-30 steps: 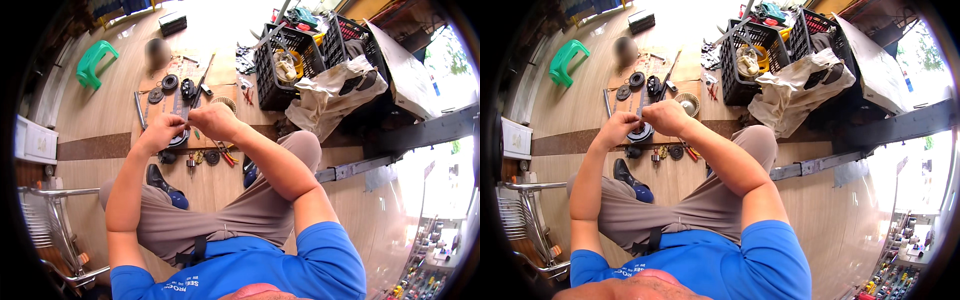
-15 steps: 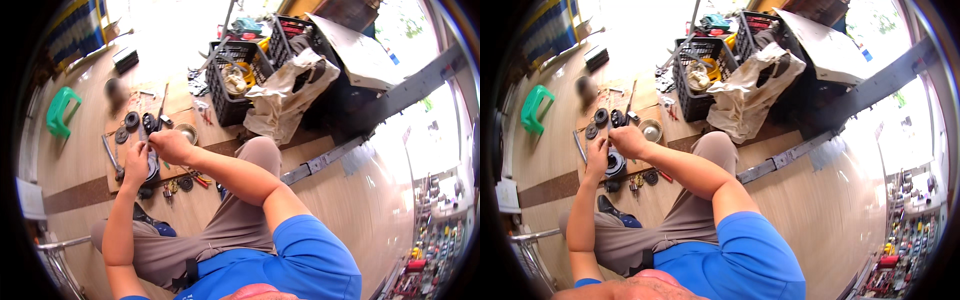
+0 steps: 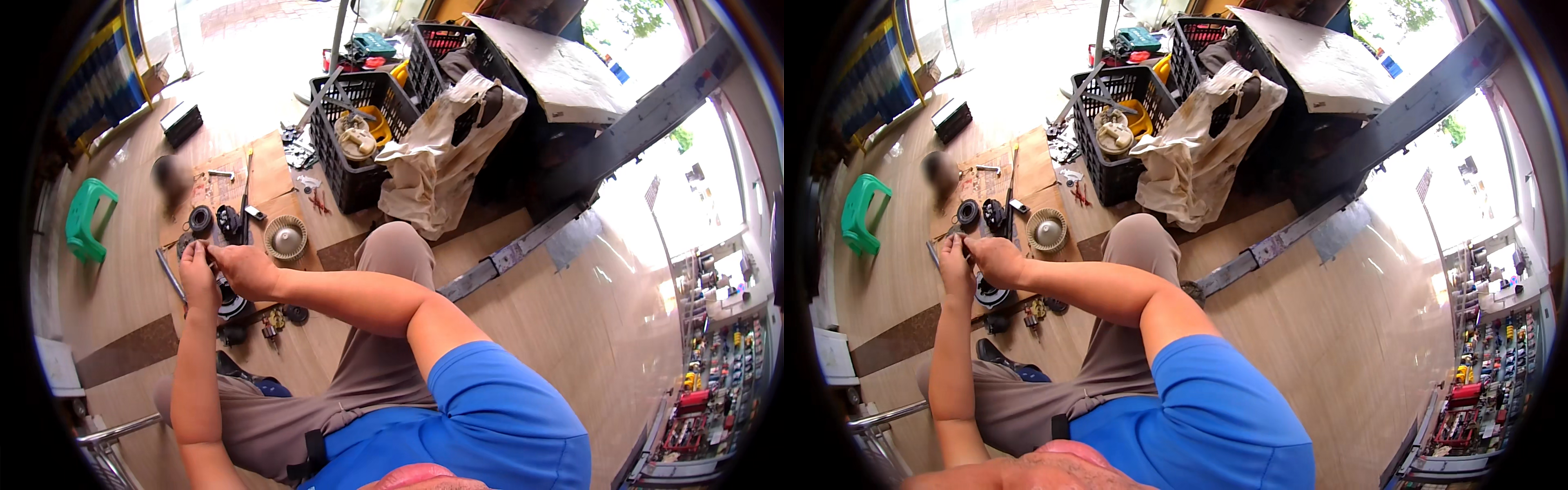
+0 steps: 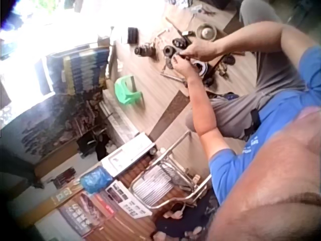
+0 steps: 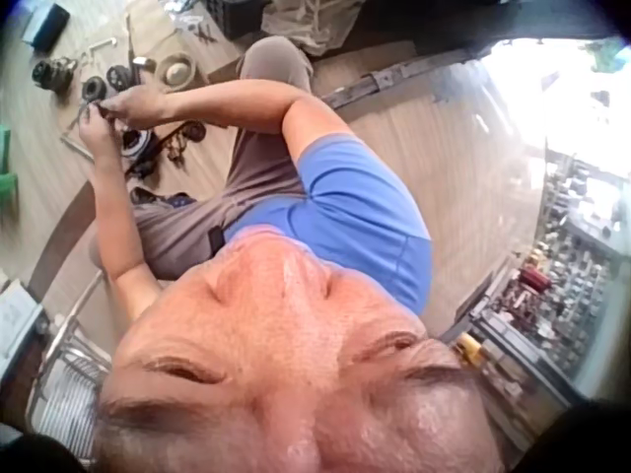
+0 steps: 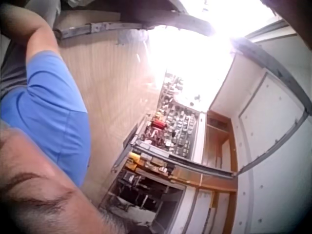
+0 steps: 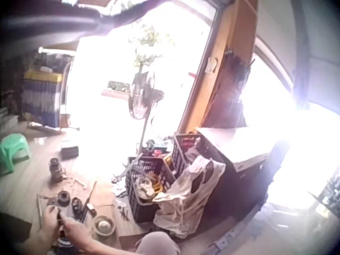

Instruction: The person sits on the floor and uses a screwdriver to manipulate and wire components of a disassembled electric motor, handling various gears, wires, and internal parts.

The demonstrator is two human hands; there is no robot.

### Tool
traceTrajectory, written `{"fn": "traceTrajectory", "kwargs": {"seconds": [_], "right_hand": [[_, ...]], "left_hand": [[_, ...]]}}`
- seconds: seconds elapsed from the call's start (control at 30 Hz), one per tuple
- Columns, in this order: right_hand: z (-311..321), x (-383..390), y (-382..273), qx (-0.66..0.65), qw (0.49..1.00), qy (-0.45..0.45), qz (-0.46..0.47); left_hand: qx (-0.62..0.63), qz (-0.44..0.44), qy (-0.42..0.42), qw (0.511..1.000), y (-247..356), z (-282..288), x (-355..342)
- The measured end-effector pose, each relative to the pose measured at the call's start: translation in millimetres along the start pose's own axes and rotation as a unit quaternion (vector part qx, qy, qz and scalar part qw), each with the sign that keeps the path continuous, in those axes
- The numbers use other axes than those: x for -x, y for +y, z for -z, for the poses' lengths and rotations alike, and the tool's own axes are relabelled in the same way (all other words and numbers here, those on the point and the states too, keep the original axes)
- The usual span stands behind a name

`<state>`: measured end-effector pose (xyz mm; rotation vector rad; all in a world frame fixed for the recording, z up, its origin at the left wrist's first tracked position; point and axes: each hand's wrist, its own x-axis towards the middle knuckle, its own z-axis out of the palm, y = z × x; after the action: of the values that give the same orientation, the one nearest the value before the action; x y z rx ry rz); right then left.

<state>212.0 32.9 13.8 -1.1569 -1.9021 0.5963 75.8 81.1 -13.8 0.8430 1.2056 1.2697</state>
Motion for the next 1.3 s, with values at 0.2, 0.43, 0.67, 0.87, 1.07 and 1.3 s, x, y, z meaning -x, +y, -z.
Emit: {"fn": "traceTrajectory", "kwargs": {"seconds": [0.2,0.43,0.67,0.87,1.07,1.3], "right_hand": [[-6,-7,-2,-0.035,0.997,0.055,-0.038],[-10,-11,-9,-0.141,0.988,0.051,-0.047],[-15,-6,-9,-0.054,0.998,-0.013,-0.016],[-2,-9,-8,0.055,0.992,-0.107,0.027],[-2,-5,1,0.089,0.988,-0.108,0.061],[17,-10,5,0.147,0.971,-0.15,0.115]], "left_hand": [[0.149,0.011,-0.079,0.986,18,4,0],[0.268,0.035,-0.033,0.962,46,1,11],[0.162,0.017,0.023,0.986,69,7,13],[-0.152,-0.086,0.038,0.984,36,14,-4],[-0.086,0.04,-0.051,0.994,37,22,7],[-0.361,-0.145,-0.1,0.916,18,17,17]]}}
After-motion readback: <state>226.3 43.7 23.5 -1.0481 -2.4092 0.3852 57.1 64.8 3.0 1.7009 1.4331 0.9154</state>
